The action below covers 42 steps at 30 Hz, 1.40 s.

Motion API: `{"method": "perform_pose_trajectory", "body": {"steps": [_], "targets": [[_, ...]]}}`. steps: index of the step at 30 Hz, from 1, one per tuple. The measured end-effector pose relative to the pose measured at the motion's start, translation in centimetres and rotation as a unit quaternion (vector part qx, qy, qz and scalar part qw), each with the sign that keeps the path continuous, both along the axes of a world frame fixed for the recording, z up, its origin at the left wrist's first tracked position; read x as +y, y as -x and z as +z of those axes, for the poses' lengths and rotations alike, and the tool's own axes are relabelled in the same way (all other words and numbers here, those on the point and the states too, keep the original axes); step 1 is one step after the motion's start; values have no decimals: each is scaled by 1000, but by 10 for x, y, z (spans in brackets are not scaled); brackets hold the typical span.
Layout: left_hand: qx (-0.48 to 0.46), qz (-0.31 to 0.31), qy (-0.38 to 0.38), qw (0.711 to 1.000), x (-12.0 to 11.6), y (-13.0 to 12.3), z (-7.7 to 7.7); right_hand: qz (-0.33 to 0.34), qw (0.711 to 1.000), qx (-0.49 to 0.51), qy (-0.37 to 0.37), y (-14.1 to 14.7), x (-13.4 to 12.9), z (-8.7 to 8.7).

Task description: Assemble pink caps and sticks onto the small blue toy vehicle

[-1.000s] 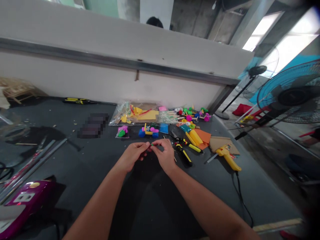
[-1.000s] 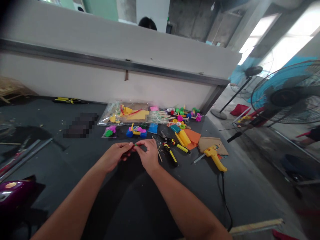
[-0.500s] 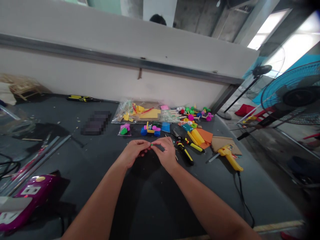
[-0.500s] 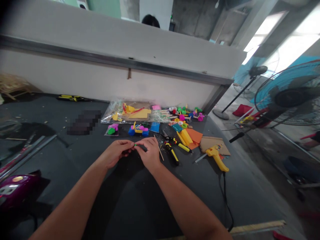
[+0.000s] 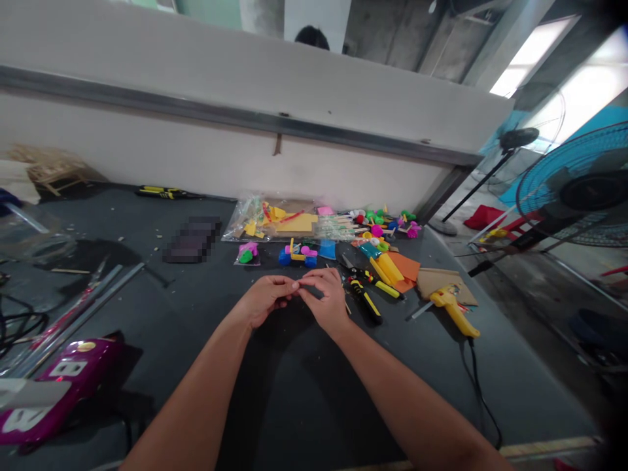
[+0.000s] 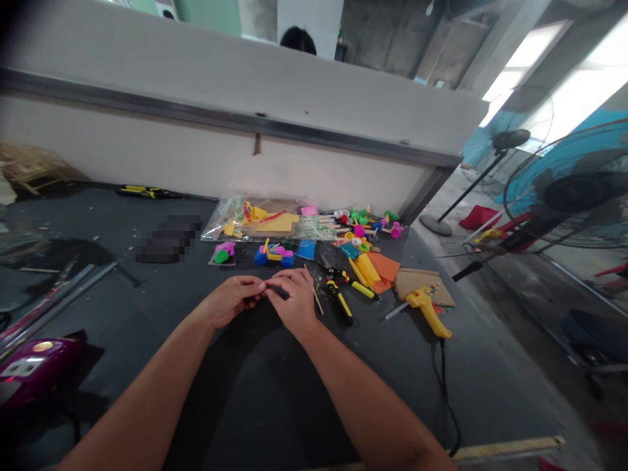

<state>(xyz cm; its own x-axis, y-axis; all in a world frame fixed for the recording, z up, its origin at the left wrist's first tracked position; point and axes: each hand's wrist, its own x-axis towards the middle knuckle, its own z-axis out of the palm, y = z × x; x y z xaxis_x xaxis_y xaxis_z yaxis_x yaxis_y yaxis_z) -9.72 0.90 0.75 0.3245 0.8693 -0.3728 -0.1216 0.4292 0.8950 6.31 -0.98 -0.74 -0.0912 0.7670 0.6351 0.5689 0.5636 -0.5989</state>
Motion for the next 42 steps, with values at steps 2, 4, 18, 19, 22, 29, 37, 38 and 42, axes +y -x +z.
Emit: {"method": "perform_pose_trajectory", "body": {"steps": [2, 4, 18, 19, 22, 29, 37, 38, 42], "targets": [[2, 1, -1, 1000, 0, 0, 0, -11, 1000, 0, -1, 0, 0, -1], [4, 4, 1, 1000, 0, 0, 1, -20, 1000, 1, 1, 0, 1, -3], [62, 13, -14, 998, 3, 3, -3, -47, 998, -36, 10, 2, 0, -3], [65, 13, -17, 998, 3, 3, -3, -49, 998, -41, 7, 2, 0, -3], [75, 13, -20, 997, 2, 3, -1, -54, 997, -52, 2, 4, -1, -3], [81, 18, -20, 996, 3, 5, -2, -66, 995, -72, -10, 4, -1, -2], [86, 6, -27, 996, 5, 7, -6, -49, 994, -93, 1, 3, 1, -5], [86, 0, -31, 996, 4, 8, -6, -49, 994, -96, -1, 3, 1, -5], [84, -4, -35, 996, 4, 8, -6, -58, 994, -97, -2, 4, -1, -3]]}}
